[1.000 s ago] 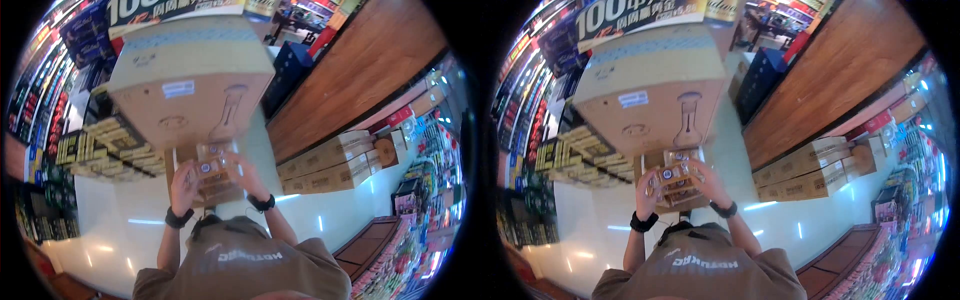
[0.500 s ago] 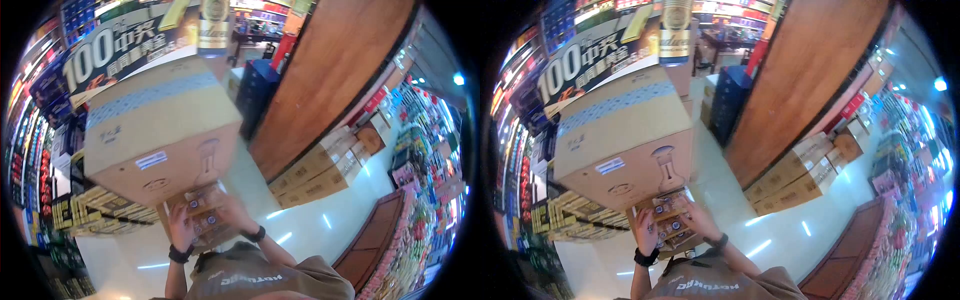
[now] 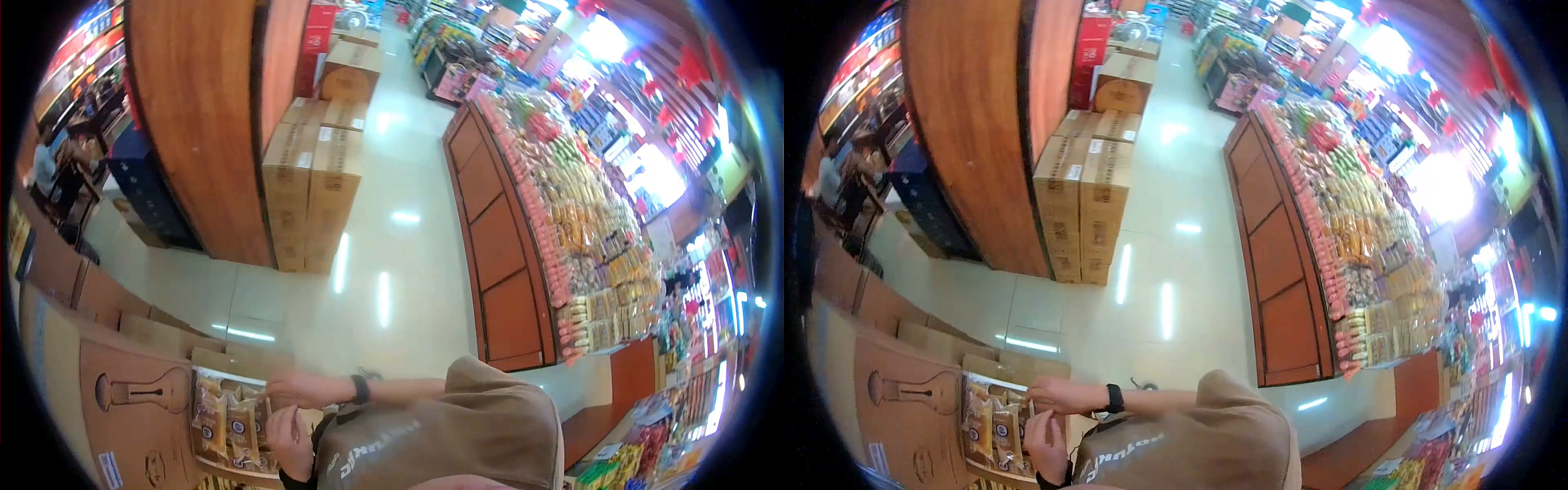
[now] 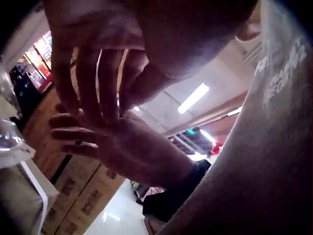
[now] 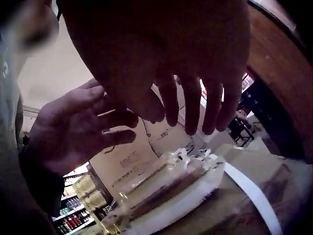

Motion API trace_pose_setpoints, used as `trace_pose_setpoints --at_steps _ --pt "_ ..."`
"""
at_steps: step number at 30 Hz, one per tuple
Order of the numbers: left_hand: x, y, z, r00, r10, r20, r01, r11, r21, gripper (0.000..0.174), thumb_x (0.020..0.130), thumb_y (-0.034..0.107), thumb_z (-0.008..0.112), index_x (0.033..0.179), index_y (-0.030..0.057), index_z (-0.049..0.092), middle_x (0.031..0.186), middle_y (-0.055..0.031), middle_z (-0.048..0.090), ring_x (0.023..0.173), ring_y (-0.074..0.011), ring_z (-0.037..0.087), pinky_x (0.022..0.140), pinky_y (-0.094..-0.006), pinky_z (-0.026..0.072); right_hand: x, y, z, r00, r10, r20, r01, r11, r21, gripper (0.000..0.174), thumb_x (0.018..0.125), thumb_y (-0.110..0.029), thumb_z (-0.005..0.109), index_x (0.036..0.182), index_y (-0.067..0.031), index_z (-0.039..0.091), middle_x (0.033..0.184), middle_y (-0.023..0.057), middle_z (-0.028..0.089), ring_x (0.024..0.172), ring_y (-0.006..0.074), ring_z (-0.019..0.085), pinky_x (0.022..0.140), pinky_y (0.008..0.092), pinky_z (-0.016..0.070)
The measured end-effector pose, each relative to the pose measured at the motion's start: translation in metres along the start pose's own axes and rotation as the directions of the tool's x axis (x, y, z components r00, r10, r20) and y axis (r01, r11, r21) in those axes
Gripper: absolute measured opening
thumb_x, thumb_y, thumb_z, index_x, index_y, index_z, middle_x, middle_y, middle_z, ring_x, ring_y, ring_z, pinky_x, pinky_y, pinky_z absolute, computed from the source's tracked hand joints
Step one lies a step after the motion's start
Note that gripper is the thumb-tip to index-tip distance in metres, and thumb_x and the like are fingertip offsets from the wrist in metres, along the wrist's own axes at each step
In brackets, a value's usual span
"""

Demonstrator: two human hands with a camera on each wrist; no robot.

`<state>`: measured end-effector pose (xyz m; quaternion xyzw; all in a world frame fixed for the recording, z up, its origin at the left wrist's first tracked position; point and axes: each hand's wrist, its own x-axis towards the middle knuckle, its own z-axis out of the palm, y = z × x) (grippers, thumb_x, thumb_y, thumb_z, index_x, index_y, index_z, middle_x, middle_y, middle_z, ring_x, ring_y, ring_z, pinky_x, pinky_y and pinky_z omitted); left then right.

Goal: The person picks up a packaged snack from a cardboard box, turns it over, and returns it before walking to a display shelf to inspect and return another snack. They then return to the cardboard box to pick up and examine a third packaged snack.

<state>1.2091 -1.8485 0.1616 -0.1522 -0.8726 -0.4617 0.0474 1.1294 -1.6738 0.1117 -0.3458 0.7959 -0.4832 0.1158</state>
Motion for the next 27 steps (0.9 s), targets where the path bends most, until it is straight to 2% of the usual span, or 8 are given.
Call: trace_pose_setpoints --at_steps 3,6,7,11,18,22,23,27 --pt "0.009 0.019 0.029 0.985 0.069 0.159 -0.079 0.995 0.06 0.017 0.09 0.004 0.066 0.106 -0.0015 0.069 0.099 -0.0189 0.07 0.096 -0.0385 0.065 0.085 -0.0465 0.0499 -0.047 0.005 -0.011 0.997 0.074 -0.017 -0.074 0.997 -0.03 0.031 0.089 -0.006 0.067 0.119 -0.0007 0.06 0.113 0.0185 0.06 0.117 0.0381 0.053 0.098 0.0487 0.045" --pt "0.025 0.033 0.055 0.938 0.236 0.253 -0.253 0.967 0.037 0.019 0.089 0.003 0.066 0.108 0.0002 0.07 0.099 -0.0174 0.071 0.095 -0.0374 0.065 0.084 -0.0469 0.0493 -0.094 0.011 -0.024 0.976 0.072 -0.205 -0.06 0.996 0.062 0.03 0.091 -0.008 0.067 0.119 -0.0008 0.06 0.115 0.0194 0.06 0.115 0.0392 0.054 0.095 0.0483 0.0461" --pt "0.032 0.04 0.061 0.922 0.27 0.279 -0.292 0.955 0.041 0.02 0.089 0.003 0.066 0.109 0.0007 0.07 0.1 -0.0164 0.071 0.094 -0.0373 0.064 0.084 -0.0472 0.049 -0.108 0.021 -0.026 0.975 0.128 -0.184 -0.123 0.992 0.034 0.026 0.094 -0.01 0.064 0.118 -0.001 0.061 0.114 0.0207 0.062 0.109 0.0404 0.057 0.092 0.0474 0.0482" --pt "0.048 0.075 0.08 0.852 0.266 0.452 -0.36 0.923 0.137 0.021 0.091 0.007 0.064 0.11 0.0 0.069 0.099 -0.0176 0.069 0.096 -0.0379 0.063 0.084 -0.0449 0.0487 -0.178 0.029 -0.047 0.935 0.18 -0.306 -0.19 0.982 -0.002 0.021 0.098 -0.014 0.06 0.114 -0.0012 0.063 0.104 0.021 0.066 0.098 0.0408 0.062 0.087 0.0482 0.0503" --pt "0.038 0.105 0.148 0.819 0.325 0.473 -0.384 0.923 0.033 0.022 0.092 0.008 0.065 0.112 -0.0014 0.067 0.103 -0.0195 0.069 0.098 -0.0401 0.063 0.088 -0.0474 0.0486 -0.278 0.042 -0.064 0.779 0.225 -0.585 -0.294 0.955 -0.025 0.019 0.096 -0.016 0.06 0.109 -0.0035 0.067 0.099 0.0173 0.068 0.095 0.038 0.064 0.085 0.0488 0.0516" --pt "0.024 0.137 0.202 0.691 0.386 0.611 -0.446 0.893 -0.059 0.023 0.092 0.008 0.065 0.113 -0.0007 0.067 0.104 -0.0191 0.069 0.098 -0.0395 0.063 0.088 -0.046 0.0483 -0.336 0.032 -0.073 0.709 0.29 -0.643 -0.391 0.92 -0.015 0.019 0.095 -0.015 0.06 0.109 -0.0043 0.066 0.1 0.0161 0.068 0.096 0.0368 0.065 0.086 0.0477 0.0523" --pt "0.022 0.141 0.218 0.618 0.451 0.644 -0.526 0.846 -0.088 0.025 0.092 0.01 0.065 0.116 -0.0003 0.066 0.102 -0.0193 0.068 0.097 -0.0393 0.063 0.088 -0.0463 0.0483 -0.351 0.029 -0.074 0.697 0.316 -0.644 -0.421 0.907 -0.011 0.019 0.095 -0.015 0.06 0.109 -0.0042 0.066 0.101 0.0157 0.067 0.098 0.0367 0.064 0.087 0.0477 0.0523" --pt "0.014 0.171 0.271 0.422 0.392 0.817 -0.541 0.833 -0.12 0.029 0.094 0.014 0.064 0.12 0.0015 0.066 0.106 -0.0196 0.068 0.1 -0.038 0.062 0.088 -0.0469 0.048 -0.414 0.013 -0.069 0.59 0.396 -0.704 -0.51 0.858 0.055 0.021 0.094 -0.016 0.061 0.11 -0.0034 0.066 0.105 0.0165 0.068 0.103 0.0367 0.064 0.088 0.048 0.0522"
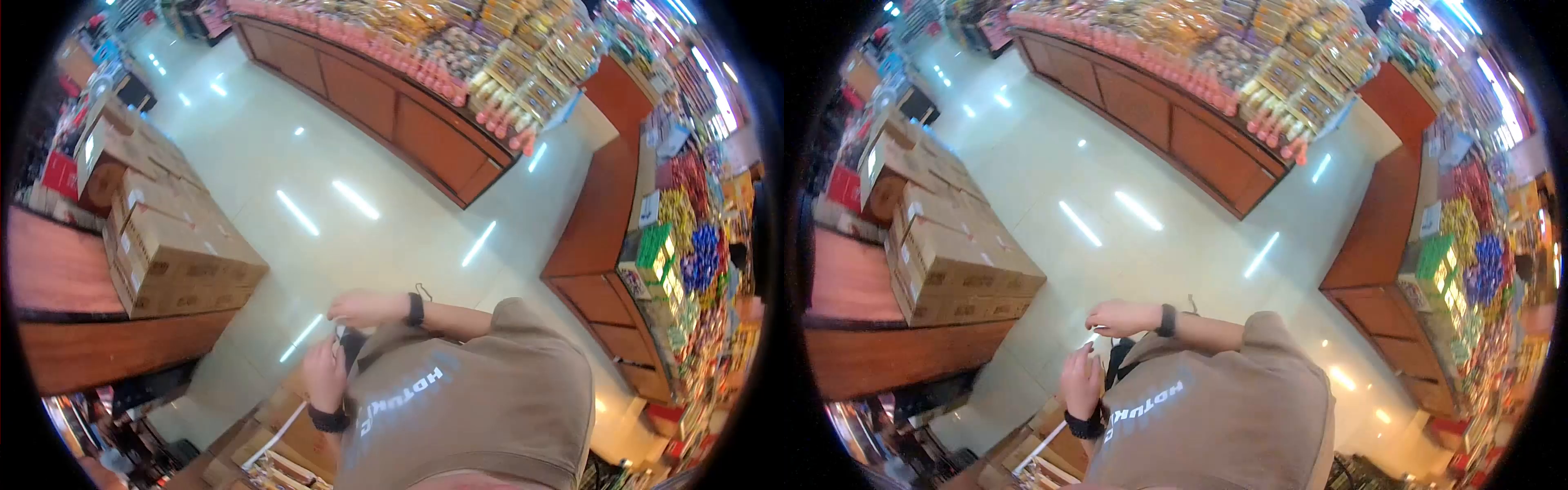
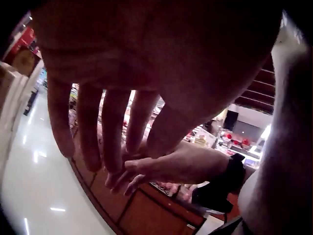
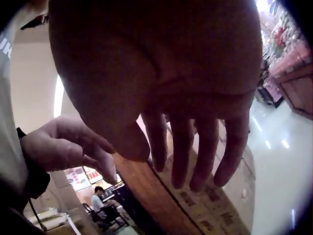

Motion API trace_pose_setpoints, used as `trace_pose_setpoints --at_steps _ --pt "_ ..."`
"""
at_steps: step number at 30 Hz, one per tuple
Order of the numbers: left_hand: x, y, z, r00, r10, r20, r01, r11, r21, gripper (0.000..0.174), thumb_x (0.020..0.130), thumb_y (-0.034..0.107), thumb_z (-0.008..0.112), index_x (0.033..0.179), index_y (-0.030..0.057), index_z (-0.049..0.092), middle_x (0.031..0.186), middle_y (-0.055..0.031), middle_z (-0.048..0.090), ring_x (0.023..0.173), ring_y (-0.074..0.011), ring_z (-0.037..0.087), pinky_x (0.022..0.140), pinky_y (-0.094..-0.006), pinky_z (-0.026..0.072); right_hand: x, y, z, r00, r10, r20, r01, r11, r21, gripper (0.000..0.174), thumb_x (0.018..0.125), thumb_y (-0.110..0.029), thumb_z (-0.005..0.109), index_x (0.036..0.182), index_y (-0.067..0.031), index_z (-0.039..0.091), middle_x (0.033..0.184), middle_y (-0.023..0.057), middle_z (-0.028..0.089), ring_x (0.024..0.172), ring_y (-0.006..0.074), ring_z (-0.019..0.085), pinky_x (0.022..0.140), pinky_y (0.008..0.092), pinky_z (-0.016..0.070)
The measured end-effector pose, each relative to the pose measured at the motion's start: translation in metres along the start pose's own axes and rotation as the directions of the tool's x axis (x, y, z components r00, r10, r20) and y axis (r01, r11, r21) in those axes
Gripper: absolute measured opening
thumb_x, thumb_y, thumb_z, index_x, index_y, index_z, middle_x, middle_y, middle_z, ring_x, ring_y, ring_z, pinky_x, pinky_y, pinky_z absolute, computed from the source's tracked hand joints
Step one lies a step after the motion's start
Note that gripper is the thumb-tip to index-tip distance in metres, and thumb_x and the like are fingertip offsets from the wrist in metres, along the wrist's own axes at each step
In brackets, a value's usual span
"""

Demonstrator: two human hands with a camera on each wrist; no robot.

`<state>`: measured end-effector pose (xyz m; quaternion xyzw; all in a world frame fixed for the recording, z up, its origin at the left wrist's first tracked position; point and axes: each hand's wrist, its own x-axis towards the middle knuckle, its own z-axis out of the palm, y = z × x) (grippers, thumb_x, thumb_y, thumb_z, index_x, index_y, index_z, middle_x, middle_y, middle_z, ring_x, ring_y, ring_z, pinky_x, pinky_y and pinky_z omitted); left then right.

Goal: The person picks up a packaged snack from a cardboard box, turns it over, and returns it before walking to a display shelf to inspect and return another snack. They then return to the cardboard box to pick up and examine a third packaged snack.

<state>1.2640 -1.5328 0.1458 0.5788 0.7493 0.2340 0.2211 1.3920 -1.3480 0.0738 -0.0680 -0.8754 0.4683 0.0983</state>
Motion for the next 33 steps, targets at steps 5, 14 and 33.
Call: trace_pose_setpoints --at_steps 5,14,33 --pt "0.063 0.016 0.018 0.962 0.246 0.119 -0.245 0.969 -0.023 0.029 0.094 0.015 0.065 0.122 0.0044 0.065 0.108 -0.0174 0.067 0.102 -0.0377 0.062 0.092 -0.0464 0.0487 -0.05 0.023 -0.037 0.97 0.22 -0.107 -0.227 0.972 -0.064 0.023 0.094 -0.016 0.058 0.11 -0.0022 0.068 0.105 0.0179 0.069 0.1 0.0374 0.065 0.088 0.0473 0.0521" --pt "0.201 0.035 0.052 0.818 0.497 0.29 -0.482 0.867 -0.129 0.031 0.092 0.01 0.067 0.123 0.0045 0.066 0.105 -0.0168 0.068 0.1 -0.0375 0.062 0.088 -0.0463 0.0503 -0.108 0.031 -0.089 0.776 0.417 -0.472 -0.439 0.896 0.069 0.021 0.096 -0.012 0.059 0.113 -0.0029 0.066 0.103 0.0192 0.068 0.099 0.0392 0.064 0.086 0.0464 0.0523" --pt "0.421 0.192 -0.068 0.174 0.262 -0.949 -0.939 0.336 -0.079 0.062 0.093 0.034 0.07 0.142 0.0035 0.047 0.125 -0.0122 0.062 0.108 -0.0284 0.062 0.096 -0.0388 0.0481 0.069 -0.088 -0.381 -0.228 -0.432 -0.873 0.601 0.642 -0.475 0.031 0.098 -0.008 0.061 0.128 -0.0006 0.064 0.12 0.0071 0.066 0.106 0.0178 0.063 0.087 0.0301 0.056"
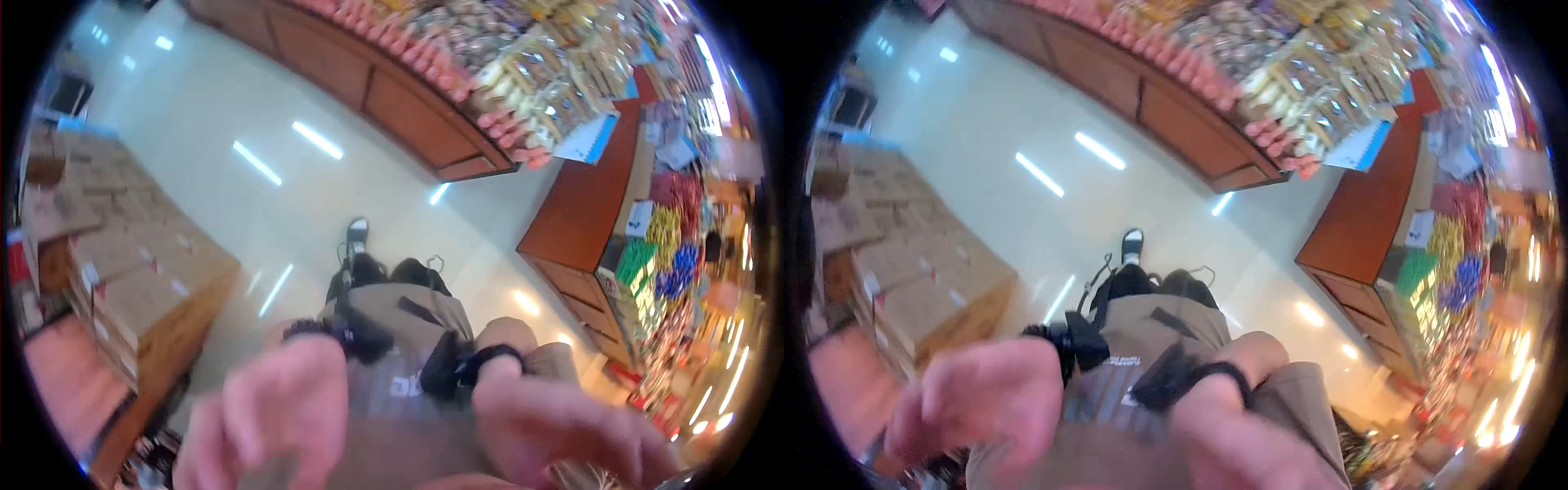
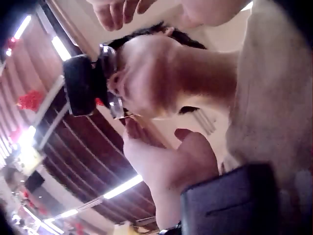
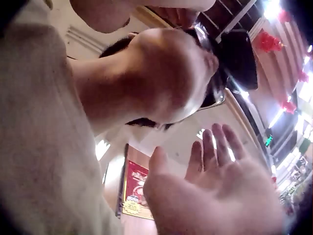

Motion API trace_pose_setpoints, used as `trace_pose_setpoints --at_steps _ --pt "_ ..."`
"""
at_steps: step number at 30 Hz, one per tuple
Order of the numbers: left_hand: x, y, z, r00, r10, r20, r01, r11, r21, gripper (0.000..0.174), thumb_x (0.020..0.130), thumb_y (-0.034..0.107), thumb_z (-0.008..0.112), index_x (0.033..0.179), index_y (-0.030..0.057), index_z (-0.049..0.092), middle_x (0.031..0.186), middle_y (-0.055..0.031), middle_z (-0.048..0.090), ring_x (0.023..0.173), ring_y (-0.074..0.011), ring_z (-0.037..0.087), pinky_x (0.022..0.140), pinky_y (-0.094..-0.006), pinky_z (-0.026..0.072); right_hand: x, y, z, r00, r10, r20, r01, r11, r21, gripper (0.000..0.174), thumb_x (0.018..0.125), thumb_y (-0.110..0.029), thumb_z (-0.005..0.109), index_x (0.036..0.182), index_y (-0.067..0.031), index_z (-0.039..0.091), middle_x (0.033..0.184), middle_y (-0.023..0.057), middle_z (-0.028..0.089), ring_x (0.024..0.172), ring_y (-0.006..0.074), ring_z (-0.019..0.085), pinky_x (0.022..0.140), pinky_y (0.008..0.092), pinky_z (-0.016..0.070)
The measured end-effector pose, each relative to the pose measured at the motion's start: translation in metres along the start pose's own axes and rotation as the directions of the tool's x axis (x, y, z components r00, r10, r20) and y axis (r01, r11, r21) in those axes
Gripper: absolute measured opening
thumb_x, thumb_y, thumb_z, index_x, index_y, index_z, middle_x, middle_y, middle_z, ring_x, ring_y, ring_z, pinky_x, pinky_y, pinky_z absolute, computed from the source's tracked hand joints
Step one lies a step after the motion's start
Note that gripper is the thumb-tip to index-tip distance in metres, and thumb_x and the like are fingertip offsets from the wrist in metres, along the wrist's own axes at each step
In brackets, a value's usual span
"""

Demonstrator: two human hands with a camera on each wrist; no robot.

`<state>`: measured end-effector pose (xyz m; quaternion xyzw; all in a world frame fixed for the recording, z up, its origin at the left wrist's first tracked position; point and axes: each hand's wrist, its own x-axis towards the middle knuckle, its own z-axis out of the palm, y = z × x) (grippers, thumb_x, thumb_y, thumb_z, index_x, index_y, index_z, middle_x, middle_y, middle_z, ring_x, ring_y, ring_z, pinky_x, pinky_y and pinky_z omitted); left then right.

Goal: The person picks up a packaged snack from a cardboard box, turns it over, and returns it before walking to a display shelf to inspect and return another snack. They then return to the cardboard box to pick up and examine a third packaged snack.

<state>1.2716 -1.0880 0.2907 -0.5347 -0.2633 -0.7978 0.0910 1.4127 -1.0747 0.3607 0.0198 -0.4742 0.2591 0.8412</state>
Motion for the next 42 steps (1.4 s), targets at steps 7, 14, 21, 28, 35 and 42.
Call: trace_pose_setpoints --at_steps 7,14,21,28,35,42 --pt "0.03 0.002 0.021 0.952 -0.127 0.28 0.253 0.842 -0.477 0.046 0.094 0.023 0.067 0.133 0.0038 0.053 0.12 -0.0087 0.064 0.107 -0.0243 0.062 0.096 -0.0358 0.0491 0.014 -0.018 -0.023 0.975 0.21 0.077 -0.219 0.966 0.141 0.029 0.098 -0.006 0.06 0.127 -0.001 0.065 0.12 0.0073 0.067 0.107 0.0179 0.064 0.089 0.0305 0.0564" --pt "0.033 0.011 0.082 0.793 -0.194 0.578 0.589 0.486 -0.646 0.039 0.095 0.018 0.065 0.129 0.0023 0.055 0.118 -0.0095 0.065 0.105 -0.0239 0.064 0.095 -0.0345 0.051 0.022 -0.06 -0.065 0.957 0.288 -0.044 -0.276 0.944 0.179 0.028 0.099 -0.005 0.058 0.126 -0.0014 0.066 0.121 0.0074 0.068 0.108 0.0181 0.065 0.091 0.031 0.0567" --pt "0.026 0.028 0.159 0.651 -0.222 0.726 0.758 0.243 -0.606 0.033 0.095 0.014 0.063 0.125 0.0008 0.057 0.115 -0.0103 0.066 0.102 -0.0234 0.065 0.094 -0.0331 0.0528 0.058 -0.087 -0.118 0.949 0.283 -0.137 -0.247 0.942 0.228 0.027 0.099 -0.003 0.057 0.124 -0.0018 0.066 0.121 0.0076 0.069 0.108 0.0183 0.066 0.094 0.0314 0.0571" --pt "0.006 0.026 0.237 0.551 -0.194 0.812 0.831 0.04 -0.555 0.027 0.095 0.009 0.061 0.12 -0.0007 0.06 0.112 -0.011 0.067 0.1 -0.0229 0.067 0.093 -0.0318 0.0546 0.087 -0.091 -0.178 0.957 0.213 -0.195 -0.159 0.953 0.259 0.026 0.1 -0.001 0.056 0.123 -0.0022 0.067 0.121 0.0077 0.07 0.109 0.0184 0.067 0.096 0.0319 0.0575" --pt "-0.011 0.021 0.288 0.504 -0.25 0.827 0.822 -0.154 -0.548 0.022 0.095 0.005 0.058 0.116 -0.0022 0.062 0.11 -0.0118 0.068 0.097 -0.0225 0.068 0.092 -0.0305 0.0565 0.12 -0.091 -0.222 0.943 0.261 -0.208 -0.207 0.947 0.247 0.026 0.1 0.001 0.055 0.122 -0.0025 0.068 0.121 0.0079 0.07 0.109 0.0186 0.068 0.098 0.0324 0.0579" --pt "-0.01 -0.002 0.305 0.451 -0.313 0.836 0.803 -0.266 -0.533 0.019 0.096 0.0 0.056 0.112 -0.0037 0.065 0.107 -0.0126 0.069 0.095 -0.022 0.069 0.091 -0.0291 0.0583 0.128 -0.064 -0.242 0.91 0.347 -0.226 -0.282 0.919 0.275 0.026 0.1 0.002 0.053 0.121 -0.0029 0.069 0.121 0.008 0.071 0.11 0.0188 0.069 0.101 0.0328 0.0582"
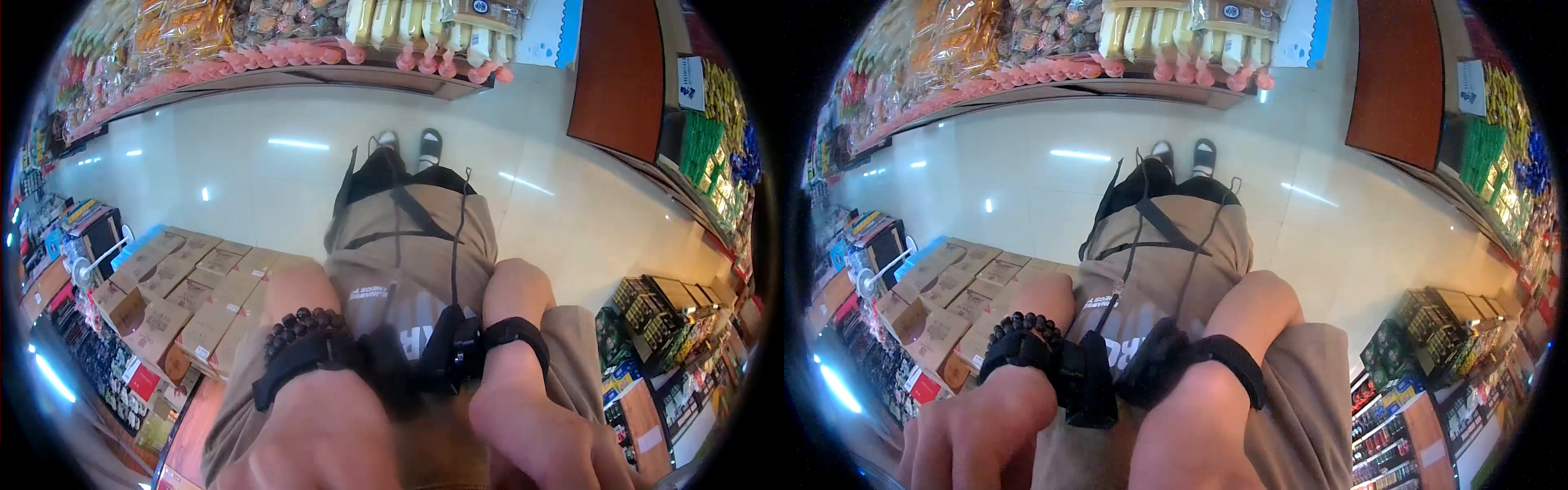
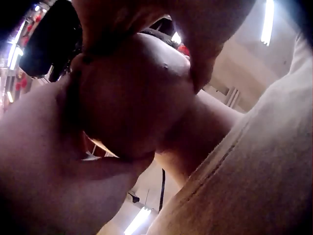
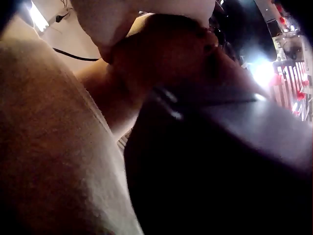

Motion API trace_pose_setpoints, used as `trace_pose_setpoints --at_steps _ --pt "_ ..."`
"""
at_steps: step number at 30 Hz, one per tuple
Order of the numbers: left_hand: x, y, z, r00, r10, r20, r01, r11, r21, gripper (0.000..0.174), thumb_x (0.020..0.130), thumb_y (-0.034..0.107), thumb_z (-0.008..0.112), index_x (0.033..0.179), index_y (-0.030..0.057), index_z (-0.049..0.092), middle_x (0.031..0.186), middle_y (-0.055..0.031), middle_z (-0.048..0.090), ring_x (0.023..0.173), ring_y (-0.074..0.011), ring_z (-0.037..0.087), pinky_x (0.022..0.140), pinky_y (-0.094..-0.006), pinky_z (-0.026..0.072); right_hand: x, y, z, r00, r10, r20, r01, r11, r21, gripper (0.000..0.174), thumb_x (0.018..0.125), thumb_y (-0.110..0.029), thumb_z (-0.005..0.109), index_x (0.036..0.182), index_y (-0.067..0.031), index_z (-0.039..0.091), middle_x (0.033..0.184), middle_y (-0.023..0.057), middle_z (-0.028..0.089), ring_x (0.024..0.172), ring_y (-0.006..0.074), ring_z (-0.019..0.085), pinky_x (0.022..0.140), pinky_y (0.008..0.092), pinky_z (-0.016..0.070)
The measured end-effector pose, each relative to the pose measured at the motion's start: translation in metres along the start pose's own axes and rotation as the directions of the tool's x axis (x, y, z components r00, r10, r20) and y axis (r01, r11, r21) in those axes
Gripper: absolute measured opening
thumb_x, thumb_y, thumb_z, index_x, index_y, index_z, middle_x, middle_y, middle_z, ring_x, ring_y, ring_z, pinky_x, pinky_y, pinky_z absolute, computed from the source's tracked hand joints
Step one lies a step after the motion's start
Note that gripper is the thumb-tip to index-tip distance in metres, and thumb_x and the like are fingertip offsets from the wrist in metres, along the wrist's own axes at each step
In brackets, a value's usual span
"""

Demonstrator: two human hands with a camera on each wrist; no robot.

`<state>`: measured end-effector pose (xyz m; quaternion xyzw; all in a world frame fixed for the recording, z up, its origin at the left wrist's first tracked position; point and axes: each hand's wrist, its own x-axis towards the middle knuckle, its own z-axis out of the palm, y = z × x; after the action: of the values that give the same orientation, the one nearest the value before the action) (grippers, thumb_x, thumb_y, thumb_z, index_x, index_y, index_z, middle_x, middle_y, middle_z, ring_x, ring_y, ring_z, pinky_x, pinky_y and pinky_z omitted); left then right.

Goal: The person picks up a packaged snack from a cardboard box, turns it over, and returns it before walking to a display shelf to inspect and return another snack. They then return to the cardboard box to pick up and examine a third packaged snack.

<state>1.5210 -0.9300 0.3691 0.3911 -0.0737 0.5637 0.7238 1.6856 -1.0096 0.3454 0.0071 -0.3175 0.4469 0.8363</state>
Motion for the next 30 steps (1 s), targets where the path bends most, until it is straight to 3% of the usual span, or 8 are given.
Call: trace_pose_setpoints --at_steps 7,10,16,18,20,23,30 --pt "0.016 0.031 -0.037 0.994 -0.018 -0.108 0.004 0.992 -0.128 0.017 0.096 -0.004 0.054 0.108 -0.0053 0.067 0.105 -0.0133 0.07 0.092 -0.0215 0.071 0.09 -0.0278 0.0601 0.028 0.037 0.017 0.993 0.109 -0.045 -0.11 0.994 -0.008 0.027 0.101 0.004 0.052 0.119 -0.0033 0.07 0.122 0.0081 0.072 0.11 0.019 0.07 0.103 0.0333 0.0586" --pt "0.021 0.042 -0.054 0.989 -0.02 -0.145 -0.006 0.984 -0.177 0.018 0.096 -0.006 0.053 0.106 -0.0059 0.068 0.104 -0.0137 0.071 0.091 -0.0213 0.071 0.089 -0.0272 0.0609 0.045 0.056 0.025 0.962 0.253 -0.103 -0.247 0.966 0.071 0.028 0.101 0.007 0.051 0.114 -0.0048 0.073 0.118 0.0082 0.074 0.108 0.0184 0.071 0.102 0.0314 0.0601" --pt "0.023 0.06 -0.069 0.978 -0.019 -0.206 -0.032 0.969 -0.243 0.02 0.097 -0.01 0.051 0.102 -0.0072 0.07 0.101 -0.0143 0.072 0.089 -0.0209 0.072 0.088 -0.0261 0.0625 0.047 0.099 0.036 0.952 0.219 -0.215 -0.215 0.976 0.04 0.03 0.102 0.006 0.05 0.114 -0.0073 0.074 0.114 0.0088 0.075 0.107 0.0186 0.072 0.102 0.033 0.0597" --pt "0.01 0.078 -0.074 0.981 0.082 -0.177 -0.132 0.947 -0.292 0.02 0.096 -0.011 0.052 0.094 -0.0055 0.071 0.096 -0.0117 0.072 0.085 -0.0163 0.072 0.085 -0.0245 0.0629 0.046 0.112 0.039 0.965 0.178 -0.192 -0.179 0.984 0.012 0.031 0.102 0.005 0.05 0.115 -0.0077 0.074 0.115 0.0089 0.075 0.106 0.0189 0.072 0.102 0.0331 0.0595" --pt "0.003 0.084 -0.078 0.986 0.084 -0.141 -0.124 0.944 -0.306 0.02 0.096 -0.011 0.052 0.095 -0.0054 0.071 0.096 -0.0117 0.072 0.085 -0.0164 0.072 0.085 -0.0246 0.0627 0.046 0.12 0.033 0.983 0.151 -0.103 -0.15 0.988 0.024 0.031 0.102 0.004 0.049 0.116 -0.0081 0.074 0.116 0.0085 0.075 0.107 0.0191 0.072 0.103 0.0334 0.0592" --pt "0.015 0.075 -0.084 0.996 0.023 -0.085 -0.051 0.939 -0.34 0.02 0.096 -0.011 0.052 0.095 -0.0052 0.071 0.097 -0.0117 0.072 0.086 -0.0166 0.072 0.086 -0.0247 0.0624 0.044 0.123 0.025 0.984 0.176 -0.005 -0.174 0.979 0.104 0.03 0.103 0.002 0.049 0.117 -0.0086 0.074 0.116 0.0078 0.075 0.107 0.0191 0.072 0.102 0.0342 0.0591" --pt "0.029 0.064 -0.081 0.995 -0.068 0.07 0.091 0.91 -0.405 0.021 0.097 -0.01 0.051 0.096 -0.0047 0.071 0.099 -0.0116 0.072 0.088 -0.017 0.072 0.088 -0.025 0.0617 0.032 0.132 0.03 0.995 0.102 0.016 -0.102 0.995 0.005 0.029 0.103 0.001 0.049 0.117 -0.0086 0.073 0.115 0.0077 0.075 0.106 0.0193 0.072 0.101 0.0342 0.059"
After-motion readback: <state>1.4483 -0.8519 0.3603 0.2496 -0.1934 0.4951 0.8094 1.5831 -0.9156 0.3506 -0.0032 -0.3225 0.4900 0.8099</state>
